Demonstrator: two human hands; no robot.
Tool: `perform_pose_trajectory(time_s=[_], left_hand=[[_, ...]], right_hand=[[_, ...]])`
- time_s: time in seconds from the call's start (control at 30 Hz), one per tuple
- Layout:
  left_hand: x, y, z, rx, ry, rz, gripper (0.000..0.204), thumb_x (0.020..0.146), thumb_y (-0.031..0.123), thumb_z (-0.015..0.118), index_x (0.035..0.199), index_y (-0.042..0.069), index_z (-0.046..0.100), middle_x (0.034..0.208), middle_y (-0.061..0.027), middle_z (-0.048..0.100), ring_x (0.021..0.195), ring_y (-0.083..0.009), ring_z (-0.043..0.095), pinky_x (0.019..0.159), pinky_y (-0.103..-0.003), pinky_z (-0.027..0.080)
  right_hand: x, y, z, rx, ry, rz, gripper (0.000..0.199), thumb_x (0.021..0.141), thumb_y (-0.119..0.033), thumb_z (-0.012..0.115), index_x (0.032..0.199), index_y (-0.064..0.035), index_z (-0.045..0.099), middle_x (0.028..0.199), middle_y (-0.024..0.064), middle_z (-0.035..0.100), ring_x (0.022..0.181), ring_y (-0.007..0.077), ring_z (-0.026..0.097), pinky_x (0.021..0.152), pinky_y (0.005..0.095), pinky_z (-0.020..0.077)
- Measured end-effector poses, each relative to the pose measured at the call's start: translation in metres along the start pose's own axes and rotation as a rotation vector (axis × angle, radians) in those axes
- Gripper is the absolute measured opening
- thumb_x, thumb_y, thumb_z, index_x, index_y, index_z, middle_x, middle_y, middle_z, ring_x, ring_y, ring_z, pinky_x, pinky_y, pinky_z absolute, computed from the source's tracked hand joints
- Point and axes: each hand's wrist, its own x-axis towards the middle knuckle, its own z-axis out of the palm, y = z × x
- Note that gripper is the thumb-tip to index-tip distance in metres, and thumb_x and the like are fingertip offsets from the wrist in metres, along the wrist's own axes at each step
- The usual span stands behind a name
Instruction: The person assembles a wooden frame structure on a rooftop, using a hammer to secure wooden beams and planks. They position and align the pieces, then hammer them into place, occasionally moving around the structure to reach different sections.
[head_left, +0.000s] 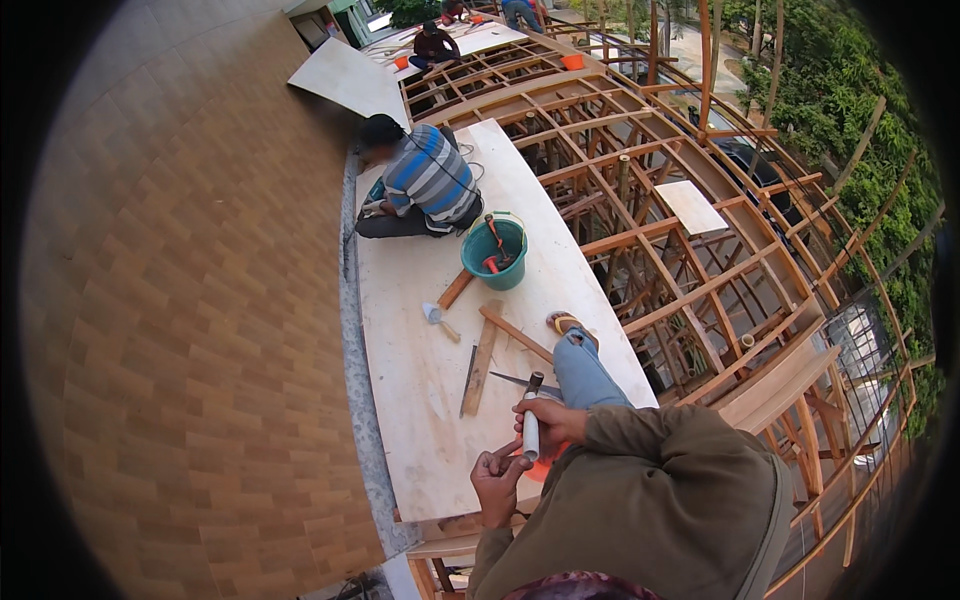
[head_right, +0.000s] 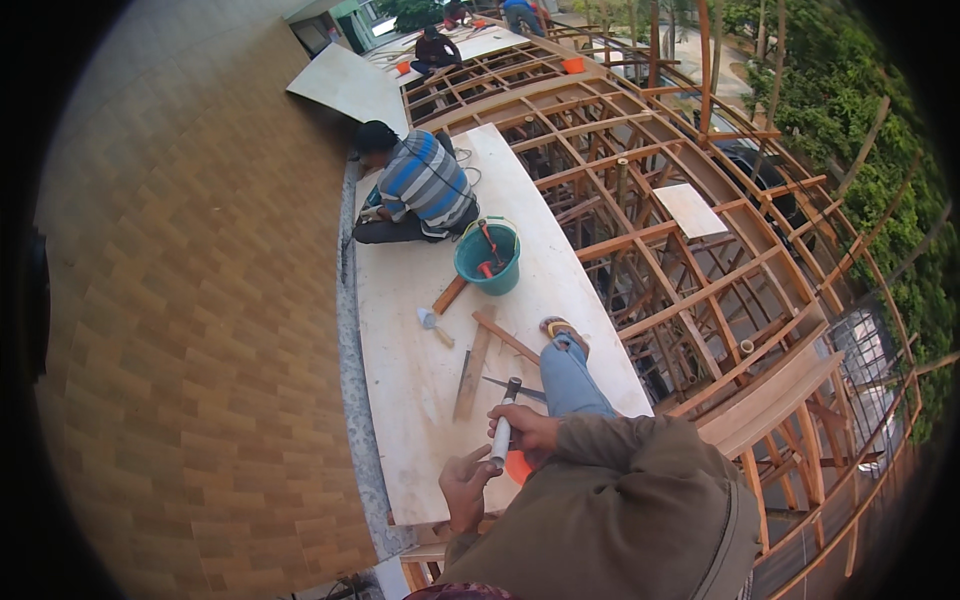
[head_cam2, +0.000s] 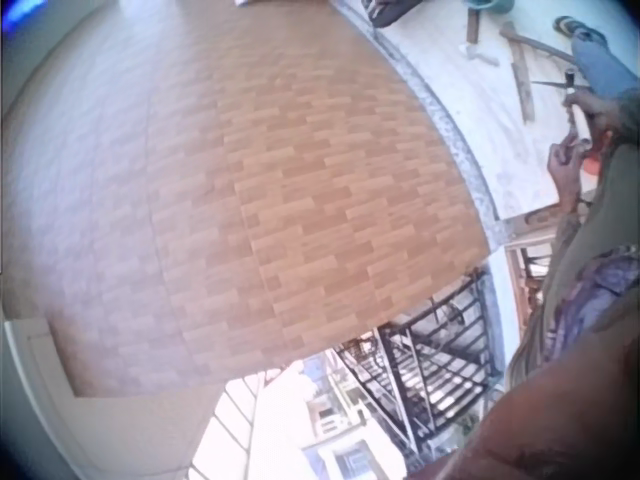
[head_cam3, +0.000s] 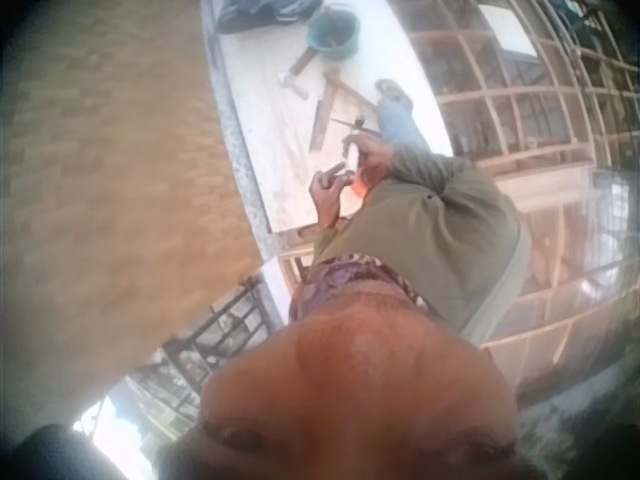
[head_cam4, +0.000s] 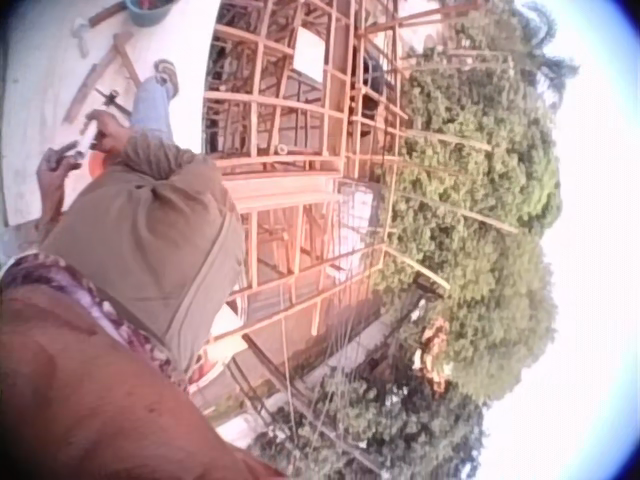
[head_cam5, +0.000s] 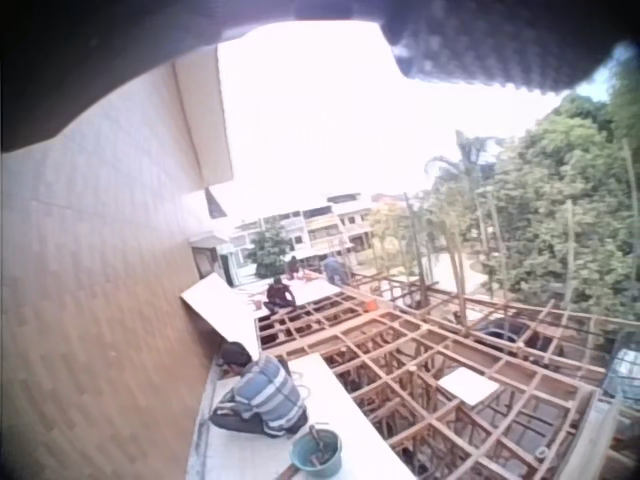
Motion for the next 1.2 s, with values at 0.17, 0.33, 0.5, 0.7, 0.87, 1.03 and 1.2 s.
perform_pose_trajectory(time_s=[0.17,0.33,0.5,0.7,0.87,1.03,1.2], left_hand=[[-0.004,0.009,0.007,0.284,0.021,0.071,0.019,0.088,-0.005,0.07,0.089,-0.004,0.052,0.108,-0.0223,0.07,0.084,-0.0142,0.069,0.068,-0.026,0.056],[-0.011,0.023,0.013,0.578,0.09,0.109,0.023,0.084,-0.001,0.071,0.104,-0.009,0.065,0.09,-0.0121,0.072,0.074,-0.0095,0.063,0.067,-0.027,0.053],[-0.014,0.015,0.013,0.764,0.155,0.252,0.021,0.083,0.002,0.071,0.103,-0.005,0.069,0.091,-0.0145,0.074,0.08,-0.0205,0.073,0.073,-0.033,0.057],[-0.012,-0.002,0.017,0.739,0.207,0.166,0.018,0.084,0.006,0.073,0.098,-0.004,0.07,0.081,-0.013,0.071,0.069,-0.0204,0.068,0.066,-0.035,0.054],[-0.019,-0.009,0.015,0.73,0.334,0.106,0.019,0.083,0.007,0.074,0.08,-0.003,0.058,0.073,-0.0098,0.067,0.059,-0.0128,0.056,0.058,-0.032,0.049],[-0.019,-0.02,0.005,0.506,0.28,0.021,0.034,0.083,0.005,0.074,0.072,0.003,0.043,0.076,-0.0121,0.07,0.06,-0.0089,0.056,0.057,-0.029,0.05],[-0.022,-0.026,0.002,0.244,0.204,-0.016,0.035,0.085,0.001,0.073,0.074,0.006,0.04,0.073,-0.0123,0.069,0.062,-0.0089,0.061,0.057,-0.027,0.05]], right_hand=[[0.004,0.005,0.003,-0.023,0.042,-0.043,0.017,0.092,-0.019,0.068,0.102,-0.0132,0.054,0.083,-0.0006,0.062,0.078,0.017,0.066,0.078,0.0431,0.0541],[-0.021,0.001,0.022,-0.042,0.124,-0.145,0.022,0.093,-0.021,0.068,0.104,-0.0082,0.053,0.084,0.0035,0.062,0.078,0.0191,0.066,0.075,0.0393,0.0557],[-0.042,-0.003,0.039,0.028,0.027,-0.242,0.029,0.094,-0.024,0.069,0.102,-0.0044,0.05,0.08,0.0058,0.057,0.071,0.0199,0.062,0.067,0.0363,0.0544],[-0.026,0.014,0.029,0.124,0.111,-0.09,0.023,0.095,-0.017,0.067,0.101,-0.0043,0.049,0.076,0.0043,0.054,0.065,0.0191,0.058,0.061,0.0348,0.0517],[-0.016,0.019,0.02,0.037,0.126,-0.22,0.022,0.093,-0.015,0.066,0.101,-0.0032,0.05,0.078,0.0055,0.057,0.065,0.0189,0.06,0.059,0.0339,0.0533],[-0.028,0.011,0.029,-0.099,0.109,-0.416,0.023,0.092,-0.014,0.067,0.101,-0.0016,0.05,0.076,0.0066,0.057,0.063,0.0188,0.06,0.057,0.0337,0.0536],[-0.043,0.006,0.039,-0.203,0.119,-0.49,0.024,0.093,-0.014,0.069,0.102,-0.0031,0.05,0.075,0.0055,0.057,0.061,0.0173,0.06,0.055,0.0329,0.0533]])
